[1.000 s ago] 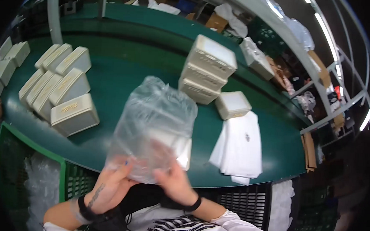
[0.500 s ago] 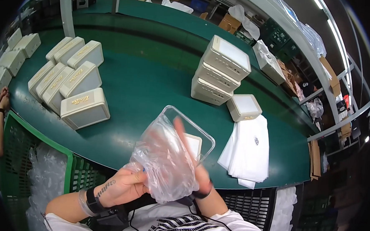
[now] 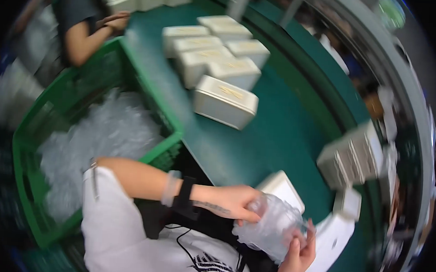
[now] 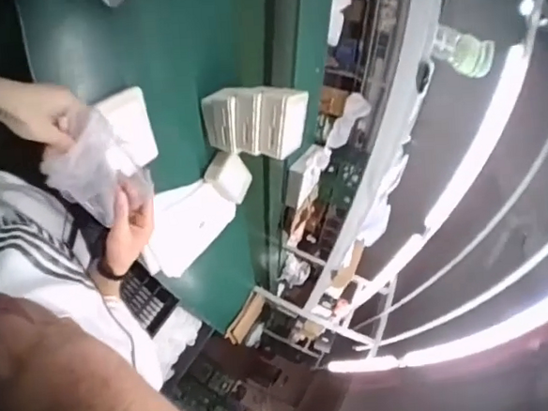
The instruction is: The person packages electronic devices by fitting plastic covers onto their screens and placing the assembled units into a green crate. This process is repeated as the person moves stacks of devices and bags of covers to clear the work area.
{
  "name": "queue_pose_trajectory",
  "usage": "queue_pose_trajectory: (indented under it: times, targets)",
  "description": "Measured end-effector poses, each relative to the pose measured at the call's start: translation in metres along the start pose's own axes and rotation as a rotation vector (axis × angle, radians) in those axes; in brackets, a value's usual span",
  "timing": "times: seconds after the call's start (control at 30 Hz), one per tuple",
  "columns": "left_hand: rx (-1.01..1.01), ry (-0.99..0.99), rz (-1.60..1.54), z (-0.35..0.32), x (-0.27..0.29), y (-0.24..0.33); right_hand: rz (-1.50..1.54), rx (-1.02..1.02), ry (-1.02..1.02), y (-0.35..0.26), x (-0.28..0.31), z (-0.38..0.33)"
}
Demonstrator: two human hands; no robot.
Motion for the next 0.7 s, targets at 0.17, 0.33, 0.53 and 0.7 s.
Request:
queue_pose_trajectory:
  times: [0.17,0.33,0.53,0.7]
  targets:
    - [-0.137,0.368,0.190,-0.020,0.038,0.022,0.406,0.173,0.166,0.010,-0.007,0.015]
    - [-0.854,1.446,0.113,-0.130,0.135,0.060,0.477,0.244,0.356,-0.003,0.012,0.021]
    - [-0.553,2.407,0.880,-0.327,0.201,0.005,0.562,0.227,0.476,-0.005,0.013,0.013]
    - [0.888,1.021,1.098,-0.329,0.253,-0.129,0.646,0.158,0.403,-0.003,-0.012,0.025]
Point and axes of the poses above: each hand's wrist, its own z-axis towards the middle knuckle, its own x-axis out of the back of the hand, y = z × x, the point moved 5 cm from there along z, towards the middle knuckle, and after that the axes turned 6 degrees about x, right-handed, at the moved point
